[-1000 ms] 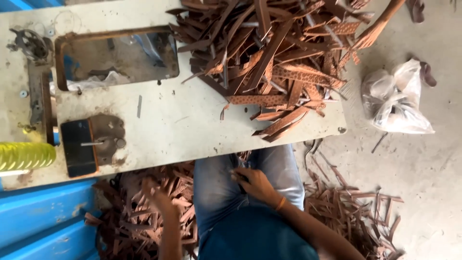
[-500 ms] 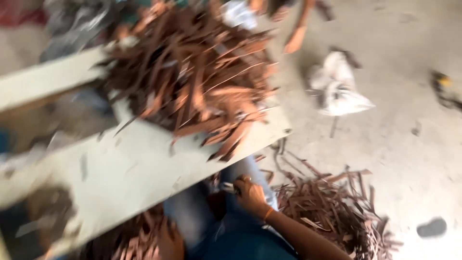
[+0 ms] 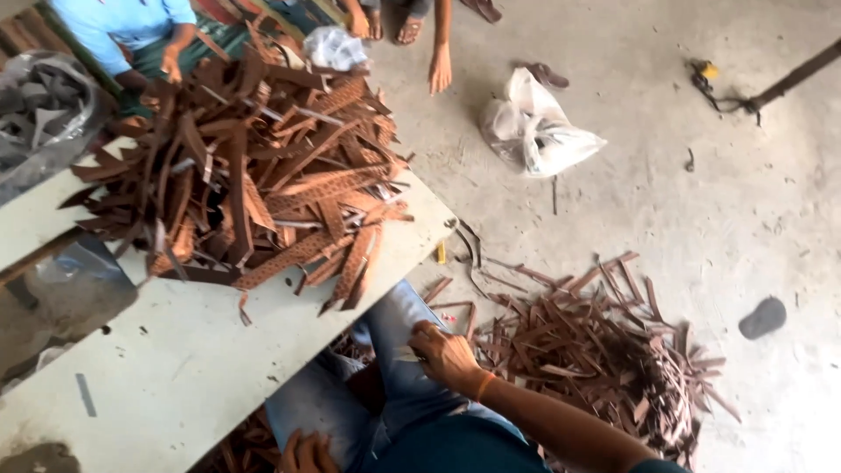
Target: The person cuts leather strips with a manual blade on a workbench.
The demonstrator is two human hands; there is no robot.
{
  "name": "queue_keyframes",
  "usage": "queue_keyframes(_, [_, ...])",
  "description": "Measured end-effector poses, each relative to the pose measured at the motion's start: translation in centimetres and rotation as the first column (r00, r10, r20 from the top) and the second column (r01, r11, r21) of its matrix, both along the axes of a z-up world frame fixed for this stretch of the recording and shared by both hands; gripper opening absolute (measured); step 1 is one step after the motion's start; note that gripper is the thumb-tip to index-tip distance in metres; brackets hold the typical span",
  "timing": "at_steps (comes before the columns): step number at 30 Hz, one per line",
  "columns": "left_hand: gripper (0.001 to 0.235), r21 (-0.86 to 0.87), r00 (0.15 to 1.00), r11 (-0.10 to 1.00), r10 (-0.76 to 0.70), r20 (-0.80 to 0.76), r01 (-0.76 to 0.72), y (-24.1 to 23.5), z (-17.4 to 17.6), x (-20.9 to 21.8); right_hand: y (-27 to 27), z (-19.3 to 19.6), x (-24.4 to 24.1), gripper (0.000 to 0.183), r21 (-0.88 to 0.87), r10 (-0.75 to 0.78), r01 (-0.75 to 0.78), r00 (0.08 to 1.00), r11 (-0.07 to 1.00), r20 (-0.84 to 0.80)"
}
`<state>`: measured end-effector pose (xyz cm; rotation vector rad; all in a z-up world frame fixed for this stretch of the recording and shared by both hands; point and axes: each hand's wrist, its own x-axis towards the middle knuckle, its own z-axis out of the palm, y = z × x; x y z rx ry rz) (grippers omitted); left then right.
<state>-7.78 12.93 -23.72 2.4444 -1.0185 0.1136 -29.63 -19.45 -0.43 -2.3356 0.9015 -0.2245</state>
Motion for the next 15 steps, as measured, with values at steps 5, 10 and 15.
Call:
queue_keyframes(5, [0.017, -0.024, 0.996, 0.997, -0.066, 0.053, 0.068, -0.3, 0.6, 1.2, 0.2, -0.2, -0.1, 0.024, -0.223, 0.132, -0.097, 0.980, 0.970, 0.149])
queue_keyframes(10, [0.027, 0.302, 1.000, 0.953, -0.013, -0.008, 0.015, 0.3, 3.9, 2.1, -0.1, -3.5, 0.6, 0.012, -0.174, 0.151, -0.131, 0.983, 0.976, 0.107])
queue_keyframes(15, [0.040, 0.265, 0.980, 0.963, -0.003, -0.200, 0.057, 2.3, -4.5, 4.8, -0.9, -3.0, 1.2, 0.008, -0.134, 0.124, -0.102, 0.979, 0.986, 0.165])
